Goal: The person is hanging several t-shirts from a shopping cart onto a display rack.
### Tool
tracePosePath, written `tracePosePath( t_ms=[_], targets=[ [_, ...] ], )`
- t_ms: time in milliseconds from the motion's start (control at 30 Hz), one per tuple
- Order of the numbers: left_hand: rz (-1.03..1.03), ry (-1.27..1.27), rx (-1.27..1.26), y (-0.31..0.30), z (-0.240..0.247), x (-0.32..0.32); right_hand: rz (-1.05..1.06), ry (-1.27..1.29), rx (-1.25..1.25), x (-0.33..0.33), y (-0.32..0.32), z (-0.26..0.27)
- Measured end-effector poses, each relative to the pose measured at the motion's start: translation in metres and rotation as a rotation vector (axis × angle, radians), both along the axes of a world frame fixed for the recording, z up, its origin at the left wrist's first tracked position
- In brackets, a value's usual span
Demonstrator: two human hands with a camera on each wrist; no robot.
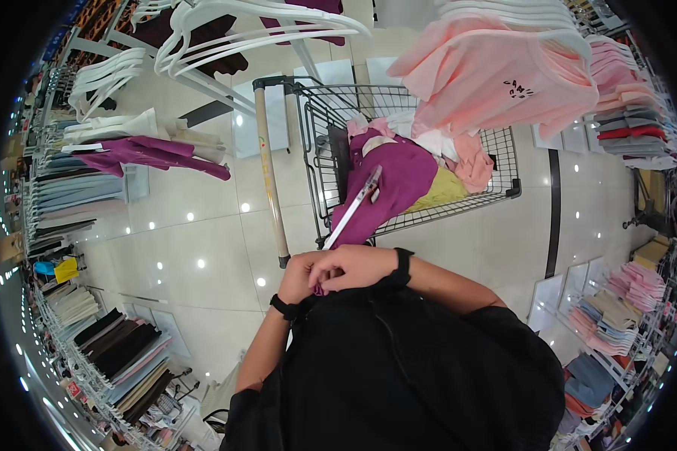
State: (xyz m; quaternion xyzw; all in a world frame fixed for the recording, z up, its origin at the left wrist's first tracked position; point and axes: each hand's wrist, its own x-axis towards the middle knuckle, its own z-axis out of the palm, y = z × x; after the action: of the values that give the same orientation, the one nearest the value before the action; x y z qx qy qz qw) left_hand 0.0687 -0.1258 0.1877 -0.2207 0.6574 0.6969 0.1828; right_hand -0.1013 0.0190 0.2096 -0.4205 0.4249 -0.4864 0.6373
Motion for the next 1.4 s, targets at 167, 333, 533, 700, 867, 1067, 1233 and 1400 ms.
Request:
tracePosePath(
  t_ms=[167,333,533,700,867,1067,1233,1400],
  targets=[
    [0.050,0.217,-0.421,0.020,-0.009,0.005,-0.274,0.041,0.060,-0.074,0.057,-0.027],
    [0.108,0.247,-0.479,0.021,0.009,0.016,-1.001,0.241,0.334,-0.136,0.084,-0.215],
    [0.129,0.284,-0.560,0.035,0.025,0.030,-0.456,0.990,0.736,-0.118,0.034,-0.236],
    [0.065,0.260,-0.614,0.035,0.032,0.055,-0.875,0.094,0.826,-0.143,0.052,-0.286],
    [-0.210,0.541,-0.681,0.036,0.045,0.049,-1.082,-0.346,0.433,-0.151,0.065,-0.278],
    [-0.260,0.608,-0.654,0.036,0.050,0.023,-1.077,0.627,0.432,-0.135,0.086,-0.150],
    [-0.112,0.492,-0.523,0.026,0.049,0.014,-0.910,0.962,0.260,-0.103,0.093,-0.083],
    [-0.152,0.631,-0.629,-0.006,0.069,0.009,-0.939,0.479,0.411,-0.091,0.094,-0.036]
  ],
)
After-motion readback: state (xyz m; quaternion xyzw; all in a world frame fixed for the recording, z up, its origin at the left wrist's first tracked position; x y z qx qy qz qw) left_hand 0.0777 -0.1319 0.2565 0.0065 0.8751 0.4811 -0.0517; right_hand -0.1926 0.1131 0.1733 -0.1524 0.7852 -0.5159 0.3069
